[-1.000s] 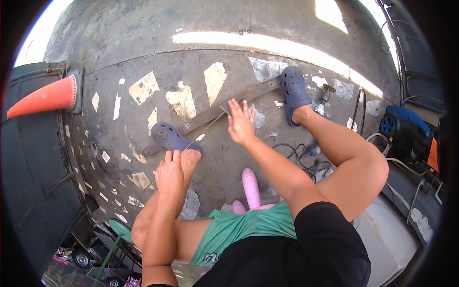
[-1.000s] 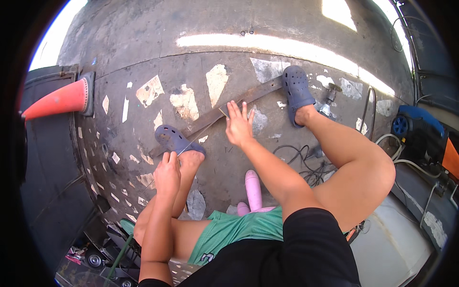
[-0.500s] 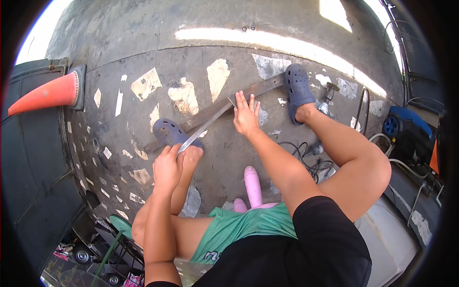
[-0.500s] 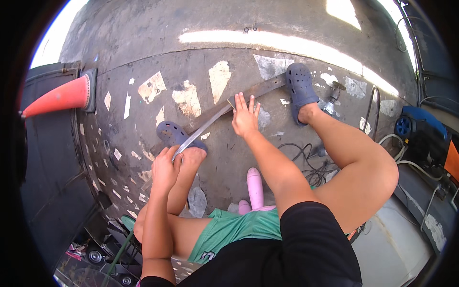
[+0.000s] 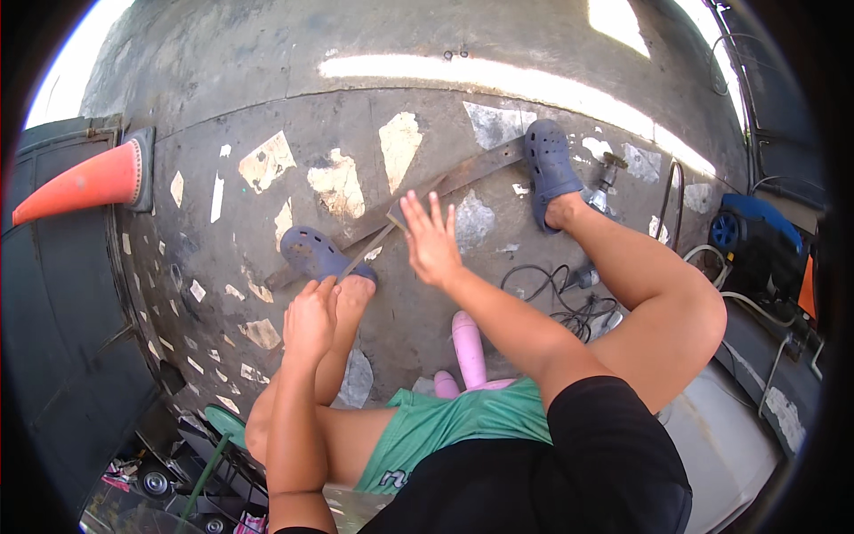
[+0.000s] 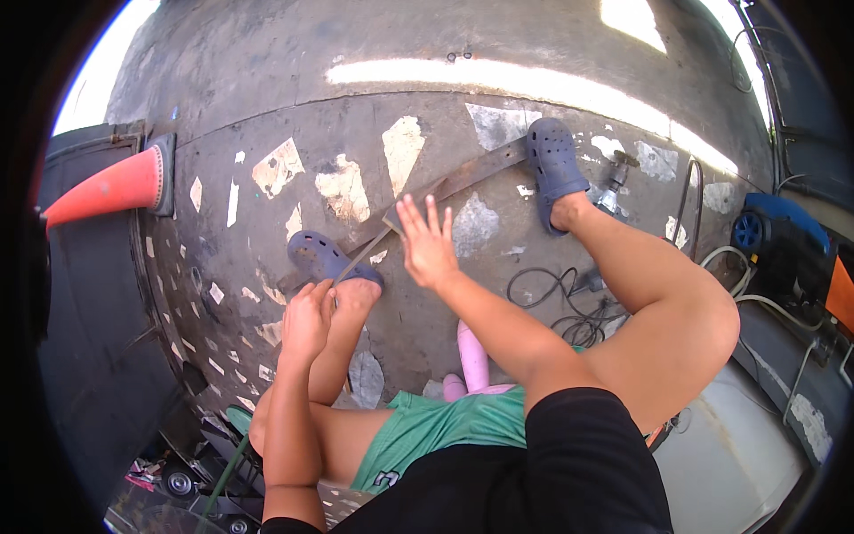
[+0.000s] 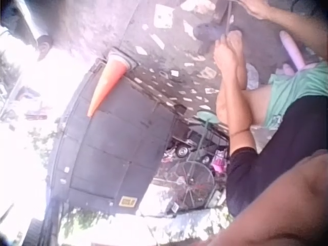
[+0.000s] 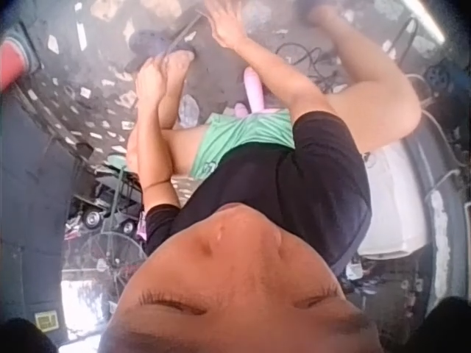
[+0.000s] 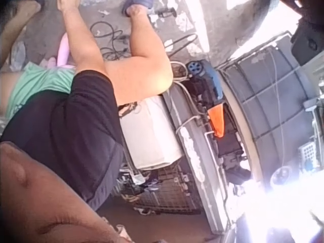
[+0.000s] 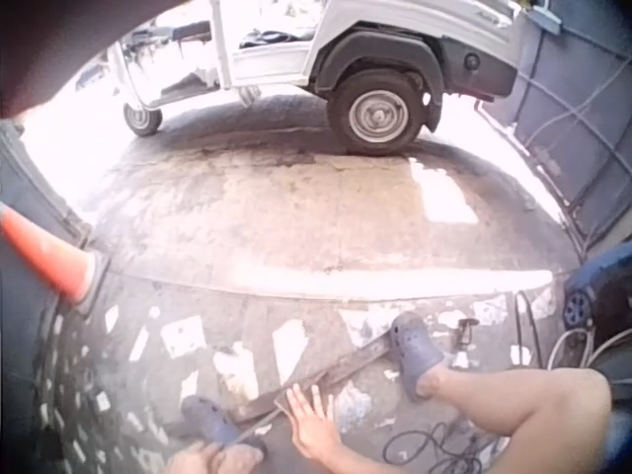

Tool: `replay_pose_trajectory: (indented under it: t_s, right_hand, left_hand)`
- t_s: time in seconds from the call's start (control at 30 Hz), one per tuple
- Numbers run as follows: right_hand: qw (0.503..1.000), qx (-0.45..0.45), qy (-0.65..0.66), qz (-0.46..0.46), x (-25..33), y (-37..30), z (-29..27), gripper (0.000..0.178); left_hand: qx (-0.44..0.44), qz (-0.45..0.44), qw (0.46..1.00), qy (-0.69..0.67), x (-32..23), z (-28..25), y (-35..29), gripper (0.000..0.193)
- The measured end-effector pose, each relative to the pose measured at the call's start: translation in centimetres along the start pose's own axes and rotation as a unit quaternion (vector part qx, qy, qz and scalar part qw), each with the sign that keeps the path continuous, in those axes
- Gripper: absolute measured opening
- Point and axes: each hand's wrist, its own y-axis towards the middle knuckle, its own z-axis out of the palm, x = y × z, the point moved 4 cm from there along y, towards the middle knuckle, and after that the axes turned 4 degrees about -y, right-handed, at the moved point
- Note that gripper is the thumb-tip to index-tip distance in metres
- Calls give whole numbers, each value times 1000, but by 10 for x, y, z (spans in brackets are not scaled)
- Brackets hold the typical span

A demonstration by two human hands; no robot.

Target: Using a power drill to make a hole in a metal bar.

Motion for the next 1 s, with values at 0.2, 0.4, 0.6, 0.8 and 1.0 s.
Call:
replay_pose_trajectory:
  t_s: [0.2,0.4,0.6,0.8,1.0]
  right_hand:
    - [986,-130,14,106,-33,22,1,65]
    - [994,7,-82,70,-36,17,13,67]
    - [988,-100,35,111,-23,21,-4,64]
    - [988,-106,-25,106,-31,21,3,70]
    - [992,-42,-109,38,22,-2,-16,65]
  left_hand:
    - [24,-25,999,-20,2,2,2,22]
    - [19,-31,999,-10,2,5,4,19]
    - [24,-42,999,-16,2,7,3,18]
    - [9,-40,999,-30,2,8,4,20]
    - [8,-42,999,-32,-2,7,1,21]
